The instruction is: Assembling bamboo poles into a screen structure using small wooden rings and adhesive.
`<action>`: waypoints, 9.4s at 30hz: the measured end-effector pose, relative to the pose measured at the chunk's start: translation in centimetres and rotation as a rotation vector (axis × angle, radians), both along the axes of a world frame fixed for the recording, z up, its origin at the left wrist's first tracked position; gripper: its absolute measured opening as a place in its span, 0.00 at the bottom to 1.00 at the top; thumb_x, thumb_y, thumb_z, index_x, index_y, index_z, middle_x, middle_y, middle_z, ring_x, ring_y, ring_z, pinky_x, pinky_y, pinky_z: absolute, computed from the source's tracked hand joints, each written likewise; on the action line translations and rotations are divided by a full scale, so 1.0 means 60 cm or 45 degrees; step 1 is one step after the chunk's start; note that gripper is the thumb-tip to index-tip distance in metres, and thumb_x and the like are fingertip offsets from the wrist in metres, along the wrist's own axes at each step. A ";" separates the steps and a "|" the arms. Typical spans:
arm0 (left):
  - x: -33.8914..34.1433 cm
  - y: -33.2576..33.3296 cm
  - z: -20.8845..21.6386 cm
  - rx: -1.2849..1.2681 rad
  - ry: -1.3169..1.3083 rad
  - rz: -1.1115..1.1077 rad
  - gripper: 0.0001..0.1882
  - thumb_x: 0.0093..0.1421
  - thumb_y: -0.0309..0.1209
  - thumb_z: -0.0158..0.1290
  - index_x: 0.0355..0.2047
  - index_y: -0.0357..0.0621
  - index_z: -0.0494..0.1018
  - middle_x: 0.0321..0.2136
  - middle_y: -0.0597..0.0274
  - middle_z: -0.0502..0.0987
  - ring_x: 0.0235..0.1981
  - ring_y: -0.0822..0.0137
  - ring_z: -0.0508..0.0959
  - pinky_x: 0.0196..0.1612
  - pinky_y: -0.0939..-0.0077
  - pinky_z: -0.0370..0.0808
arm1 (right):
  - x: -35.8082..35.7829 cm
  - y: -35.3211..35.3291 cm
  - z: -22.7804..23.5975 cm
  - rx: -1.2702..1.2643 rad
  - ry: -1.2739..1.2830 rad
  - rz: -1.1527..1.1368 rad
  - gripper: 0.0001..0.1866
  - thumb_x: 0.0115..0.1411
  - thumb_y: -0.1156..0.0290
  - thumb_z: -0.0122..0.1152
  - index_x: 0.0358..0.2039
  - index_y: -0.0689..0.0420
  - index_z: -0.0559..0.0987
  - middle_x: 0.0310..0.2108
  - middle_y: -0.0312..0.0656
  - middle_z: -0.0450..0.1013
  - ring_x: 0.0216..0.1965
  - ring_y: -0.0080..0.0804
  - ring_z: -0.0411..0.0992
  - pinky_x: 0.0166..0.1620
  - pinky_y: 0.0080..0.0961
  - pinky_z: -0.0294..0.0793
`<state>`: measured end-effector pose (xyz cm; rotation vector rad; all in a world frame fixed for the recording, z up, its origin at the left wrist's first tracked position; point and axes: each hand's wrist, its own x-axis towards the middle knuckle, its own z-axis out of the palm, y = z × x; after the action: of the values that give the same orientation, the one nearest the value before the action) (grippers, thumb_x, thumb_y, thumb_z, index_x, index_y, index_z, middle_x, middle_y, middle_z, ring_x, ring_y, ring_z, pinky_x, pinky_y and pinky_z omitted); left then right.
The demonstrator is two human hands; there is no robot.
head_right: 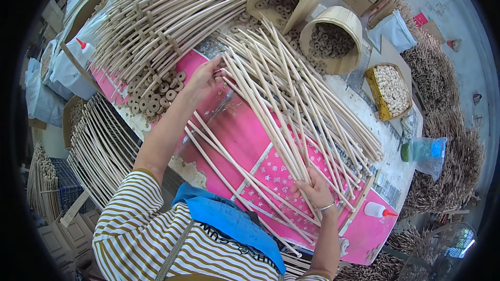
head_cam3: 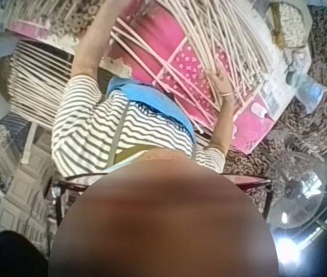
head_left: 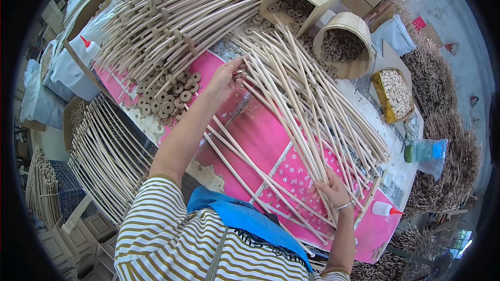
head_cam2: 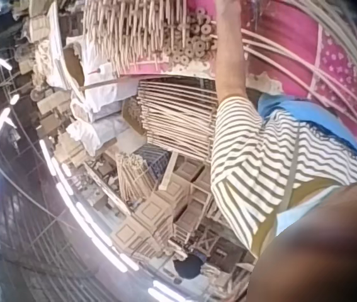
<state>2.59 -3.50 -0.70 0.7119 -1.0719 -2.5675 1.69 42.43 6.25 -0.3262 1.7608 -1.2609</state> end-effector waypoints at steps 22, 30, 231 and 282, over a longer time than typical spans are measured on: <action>-0.019 -0.038 0.069 -0.371 0.070 -0.203 0.11 0.63 0.35 0.61 0.44 0.46 0.79 0.34 0.74 0.81 0.26 0.87 0.72 0.30 0.92 0.68 | -0.017 0.014 0.022 0.049 0.055 -0.024 0.19 0.64 0.75 0.59 0.54 0.64 0.69 0.31 0.41 0.77 0.27 0.24 0.76 0.31 0.19 0.77; -0.016 0.183 0.056 -0.525 -0.031 -0.915 0.17 0.61 0.33 0.62 0.49 0.43 0.79 0.38 0.68 0.82 0.28 0.80 0.73 0.32 0.84 0.69 | -0.061 -0.060 0.022 0.001 0.306 -0.048 0.13 0.63 0.76 0.57 0.48 0.63 0.72 0.31 0.38 0.77 0.25 0.20 0.74 0.29 0.18 0.73; -0.072 0.077 0.059 -0.423 0.016 -0.377 0.18 0.64 0.27 0.51 0.55 0.37 0.72 0.45 0.61 0.81 0.36 0.76 0.78 0.36 0.85 0.73 | -0.081 -0.050 0.078 0.329 1.345 -0.717 0.09 0.60 0.69 0.65 0.37 0.60 0.78 0.21 0.45 0.72 0.21 0.36 0.71 0.27 0.32 0.69; -0.035 0.071 -0.006 0.004 0.185 -0.166 0.16 0.72 0.31 0.47 0.55 0.34 0.70 0.48 0.55 0.80 0.45 0.70 0.81 0.46 0.82 0.80 | -0.004 -0.027 0.048 0.116 1.158 -0.483 0.13 0.68 0.74 0.55 0.50 0.65 0.79 0.28 0.31 0.71 0.28 0.16 0.67 0.32 0.16 0.66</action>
<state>0.52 0.74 -1.05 0.4619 -1.1007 -2.6823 1.48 40.83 9.11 -0.5940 2.7433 -1.3939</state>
